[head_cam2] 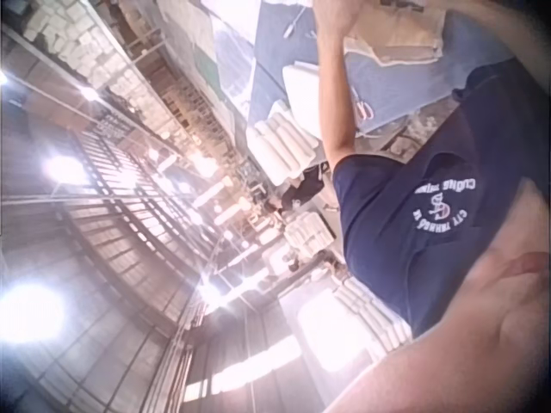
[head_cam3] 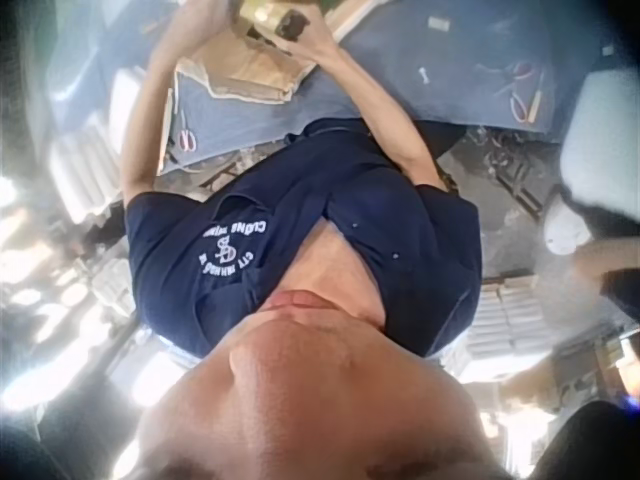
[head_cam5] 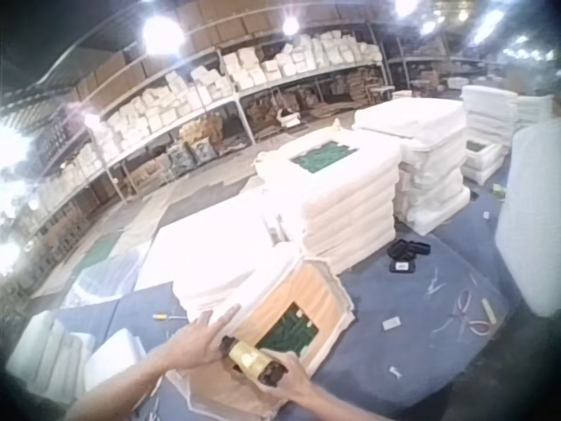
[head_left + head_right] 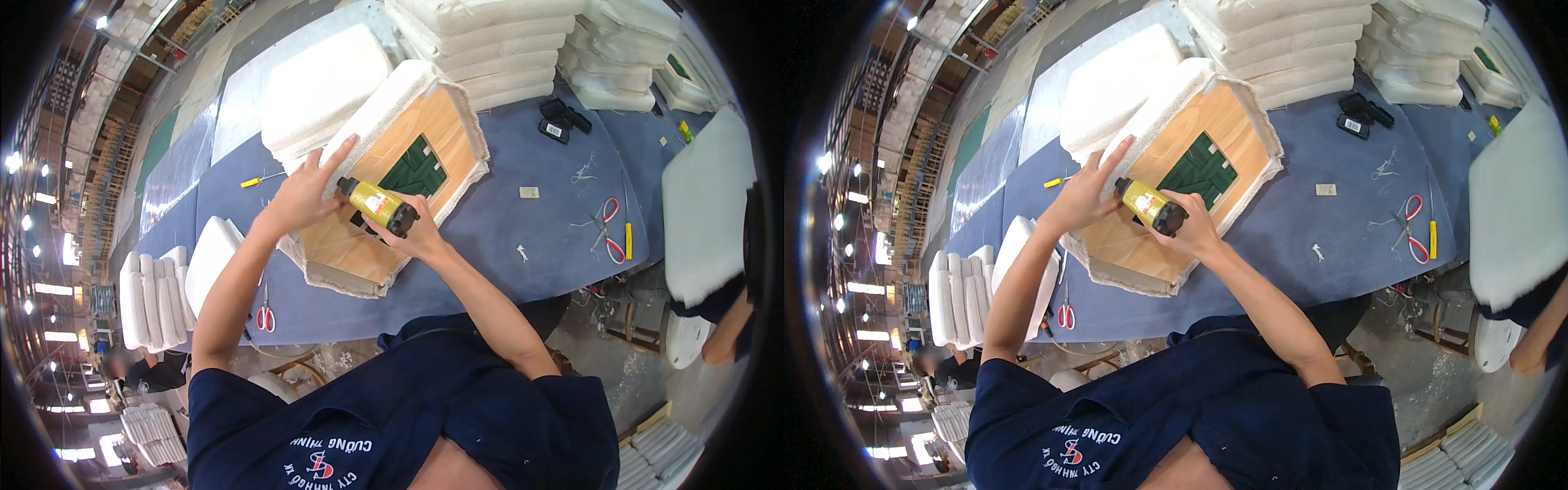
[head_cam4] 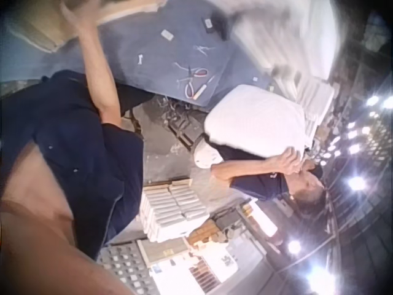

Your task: The person staples white fabric onto a rectangular cushion frame using a handheld staple gun, then trims excess fabric with scissors. The person repeats this process on multiple cushion units and stacks the finished pieces on the table.

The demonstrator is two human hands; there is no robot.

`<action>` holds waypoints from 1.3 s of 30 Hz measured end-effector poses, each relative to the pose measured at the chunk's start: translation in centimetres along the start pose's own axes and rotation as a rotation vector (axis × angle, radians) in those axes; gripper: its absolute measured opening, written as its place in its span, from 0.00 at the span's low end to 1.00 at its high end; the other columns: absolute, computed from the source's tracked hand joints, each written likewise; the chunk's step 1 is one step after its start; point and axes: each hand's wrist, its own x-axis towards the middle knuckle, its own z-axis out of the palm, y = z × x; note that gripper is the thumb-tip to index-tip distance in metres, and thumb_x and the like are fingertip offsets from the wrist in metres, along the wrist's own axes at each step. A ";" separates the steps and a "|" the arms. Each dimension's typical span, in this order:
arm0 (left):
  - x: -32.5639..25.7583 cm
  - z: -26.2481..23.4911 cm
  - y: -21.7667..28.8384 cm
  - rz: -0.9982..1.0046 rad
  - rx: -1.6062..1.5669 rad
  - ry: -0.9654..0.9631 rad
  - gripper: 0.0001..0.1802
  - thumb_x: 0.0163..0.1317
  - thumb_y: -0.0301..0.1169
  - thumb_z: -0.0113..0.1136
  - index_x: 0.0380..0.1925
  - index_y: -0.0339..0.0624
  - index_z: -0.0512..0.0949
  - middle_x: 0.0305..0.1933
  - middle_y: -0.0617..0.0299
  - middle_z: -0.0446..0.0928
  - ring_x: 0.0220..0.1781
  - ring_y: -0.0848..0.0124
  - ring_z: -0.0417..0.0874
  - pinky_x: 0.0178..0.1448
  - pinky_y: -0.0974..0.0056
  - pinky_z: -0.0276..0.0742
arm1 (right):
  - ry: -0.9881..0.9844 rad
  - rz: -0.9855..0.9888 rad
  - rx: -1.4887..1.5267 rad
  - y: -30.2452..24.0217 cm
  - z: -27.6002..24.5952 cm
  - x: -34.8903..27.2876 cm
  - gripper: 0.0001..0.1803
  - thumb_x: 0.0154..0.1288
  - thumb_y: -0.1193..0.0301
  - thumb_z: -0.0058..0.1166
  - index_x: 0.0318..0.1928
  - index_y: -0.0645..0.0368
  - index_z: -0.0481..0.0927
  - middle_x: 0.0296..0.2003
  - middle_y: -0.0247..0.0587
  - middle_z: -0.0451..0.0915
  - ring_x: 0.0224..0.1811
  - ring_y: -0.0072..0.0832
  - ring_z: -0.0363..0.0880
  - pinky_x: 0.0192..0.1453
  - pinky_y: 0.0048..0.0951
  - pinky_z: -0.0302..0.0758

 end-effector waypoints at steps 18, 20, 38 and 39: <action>-3.8 3.3 -4.7 -0.001 0.076 0.210 0.38 0.83 0.41 0.55 0.87 0.81 0.54 0.74 0.26 0.67 0.69 0.32 0.81 0.69 0.42 0.82 | 0.097 0.067 0.128 -3.1 1.6 -0.9 0.24 0.55 0.66 0.79 0.48 0.69 0.89 0.34 0.53 0.91 0.33 0.47 0.92 0.40 0.36 0.84; -3.8 3.3 -4.6 0.004 0.063 0.206 0.39 0.82 0.40 0.58 0.86 0.81 0.54 0.75 0.26 0.67 0.69 0.32 0.80 0.70 0.42 0.82 | 0.092 0.022 0.124 -3.5 2.3 -0.3 0.22 0.57 0.66 0.78 0.45 0.70 0.88 0.32 0.53 0.90 0.34 0.47 0.91 0.42 0.37 0.84; -5.6 1.5 -5.7 0.253 -0.194 0.188 0.47 0.74 0.36 0.62 0.89 0.56 0.51 0.86 0.39 0.60 0.84 0.45 0.68 0.87 0.49 0.63 | -0.097 -0.055 -0.033 -2.6 3.8 -2.3 0.20 0.61 0.66 0.78 0.50 0.64 0.89 0.32 0.46 0.90 0.33 0.39 0.90 0.41 0.36 0.82; -6.1 1.9 -7.5 0.177 -0.507 0.133 0.43 0.78 0.40 0.56 0.89 0.52 0.52 0.88 0.42 0.58 0.87 0.48 0.64 0.88 0.50 0.59 | -0.051 -0.074 -0.043 -2.0 4.0 -3.0 0.21 0.61 0.66 0.78 0.50 0.64 0.88 0.32 0.46 0.90 0.32 0.39 0.90 0.42 0.35 0.81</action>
